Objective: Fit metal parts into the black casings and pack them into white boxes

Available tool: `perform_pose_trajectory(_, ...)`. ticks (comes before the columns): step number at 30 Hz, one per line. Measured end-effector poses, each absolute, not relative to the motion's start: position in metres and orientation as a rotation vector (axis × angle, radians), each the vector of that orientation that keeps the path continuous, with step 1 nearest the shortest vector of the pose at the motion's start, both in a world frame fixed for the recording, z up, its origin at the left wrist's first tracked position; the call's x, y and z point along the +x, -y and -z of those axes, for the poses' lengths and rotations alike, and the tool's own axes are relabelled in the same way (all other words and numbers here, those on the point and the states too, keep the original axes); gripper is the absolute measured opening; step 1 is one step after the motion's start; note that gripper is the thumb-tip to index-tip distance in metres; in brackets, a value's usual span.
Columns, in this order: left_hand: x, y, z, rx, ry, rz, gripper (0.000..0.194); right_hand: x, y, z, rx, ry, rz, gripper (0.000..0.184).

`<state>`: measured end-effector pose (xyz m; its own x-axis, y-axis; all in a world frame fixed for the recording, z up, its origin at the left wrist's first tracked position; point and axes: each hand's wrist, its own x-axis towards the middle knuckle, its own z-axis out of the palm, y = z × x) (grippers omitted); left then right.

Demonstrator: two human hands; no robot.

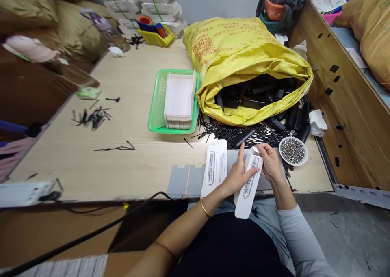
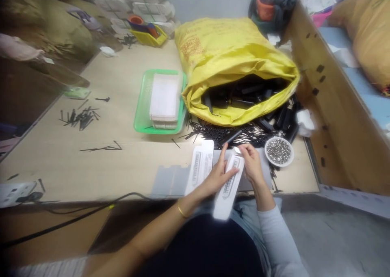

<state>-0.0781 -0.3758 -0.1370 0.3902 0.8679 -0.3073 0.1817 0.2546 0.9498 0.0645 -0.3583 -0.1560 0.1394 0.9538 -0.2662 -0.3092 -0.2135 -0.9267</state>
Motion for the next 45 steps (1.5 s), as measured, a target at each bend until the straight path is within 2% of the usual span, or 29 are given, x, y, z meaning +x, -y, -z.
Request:
perform_pose_trajectory(6,-0.078,0.371,0.137,1.224,-1.077,-0.566,0.1,0.06,0.386,0.16,-1.277,0.811,-1.206,0.024)
perform_pose_trajectory(10,-0.083,0.371,0.145,1.186,-1.011,-0.717,0.076,0.067,0.393,0.164,-1.301,0.663,-1.21,0.025)
perform_pose_trajectory(13,-0.092,0.373,0.148,1.59,-0.79,-0.947,0.064,0.064,0.382,0.166,-1.36,0.562,-1.12,0.024)
perform_pose_trajectory(15,-0.1,0.375,0.145,1.869,-0.704,-1.104,0.056,0.054,0.369,0.166,-1.386,0.832,-1.125,0.021)
perform_pose_trajectory(17,-0.108,0.375,0.137,1.898,-0.891,-1.206,0.053,0.042,0.351,0.167,-1.413,1.34,-1.014,0.02)
perform_pose_trajectory(20,-0.118,0.372,0.126,1.689,-1.429,-1.097,0.066,0.032,0.317,0.172,-1.416,2.101,-0.61,0.033)
perform_pose_trajectory(22,-0.123,0.369,0.123,1.653,-1.592,-0.927,0.075,0.038,0.296,0.173,-1.377,2.344,-0.507,0.035)
perform_pose_trajectory(24,-0.124,0.367,0.124,1.683,-1.603,-0.778,0.077,0.055,0.282,0.168,-1.399,2.21,-0.511,0.035)
perform_pose_trajectory(27,-0.119,0.364,0.125,1.701,-1.602,-0.602,0.074,0.085,0.281,0.144,-1.434,1.58,-0.447,0.047)
perform_pose_trajectory(29,-0.112,0.361,0.124,1.72,-1.545,-0.55,0.075,0.096,0.293,0.122,-1.338,1.365,-0.452,0.05)
perform_pose_trajectory(32,-0.1,0.355,0.12,1.739,-1.402,-0.656,0.074,0.094,0.312,0.099,-1.258,1.504,-0.685,0.045)
perform_pose_trajectory(34,-0.095,0.354,0.12,1.721,-1.349,-0.753,0.072,0.092,0.315,0.1,-1.257,1.659,-0.806,0.033)
perform_pose_trajectory(38,-0.095,0.357,0.122,1.664,-1.325,-0.886,0.072,0.102,0.3,0.138,-1.628,1.801,-0.547,0.019)
perform_pose_trajectory(40,-0.094,0.359,0.124,1.657,-1.307,-0.936,0.074,0.106,0.294,0.162,-1.815,2.057,-0.514,0.011)
perform_pose_trajectory(45,-0.087,0.361,0.125,1.695,-1.283,-0.963,0.072,0.115,0.295,0.181,-1.835,2.245,-0.424,0.013)
